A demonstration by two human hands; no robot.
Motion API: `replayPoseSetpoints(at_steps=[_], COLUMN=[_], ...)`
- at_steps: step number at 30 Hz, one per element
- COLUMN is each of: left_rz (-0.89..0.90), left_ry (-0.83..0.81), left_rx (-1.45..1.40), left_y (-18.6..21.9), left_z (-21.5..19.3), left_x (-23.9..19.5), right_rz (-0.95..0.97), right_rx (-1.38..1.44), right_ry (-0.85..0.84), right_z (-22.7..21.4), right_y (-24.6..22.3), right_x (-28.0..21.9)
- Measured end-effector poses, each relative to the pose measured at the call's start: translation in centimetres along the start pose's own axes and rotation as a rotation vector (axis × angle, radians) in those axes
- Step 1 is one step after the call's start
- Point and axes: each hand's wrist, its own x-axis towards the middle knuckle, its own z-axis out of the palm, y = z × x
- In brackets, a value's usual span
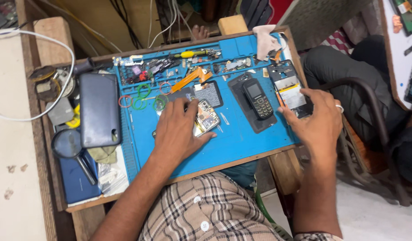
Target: The person disassembles a smartphone, removes the battery, and cleans the interior surfaces with a cloth. They handle the phone casing, battery, and internal components, then reassemble the device and place it on the workbench.
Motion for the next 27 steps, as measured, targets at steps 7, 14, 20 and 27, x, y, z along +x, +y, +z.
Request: replayPoseSetpoints(at_steps=[7,14,20,27], left_rz=[0.008,-0.024,0.002,0.003], left_ry=[-0.041,-0.039,-0.008,-0.011], left_rx=[0.065,0.026,0.033,0.034], left_y=[-0.1,-0.1,-0.3,-0.4], left_z=[0.8,0.8,0.8,0.9], left_x=[-0.1,-0.2,-0.4,-0.4], right_rz=[0.082,0.036,0.062,0.051], right_rx=[0.113,0.122,0.302,0.345], right_ry=[-0.039,0.012,0.033,-0.050], right_z=[1.0,2.0,2.0,2.3], right_y=[2.2,2.3,1.8,1.7], right_x=[-0.3,-0.5,-0.5,-0.3])
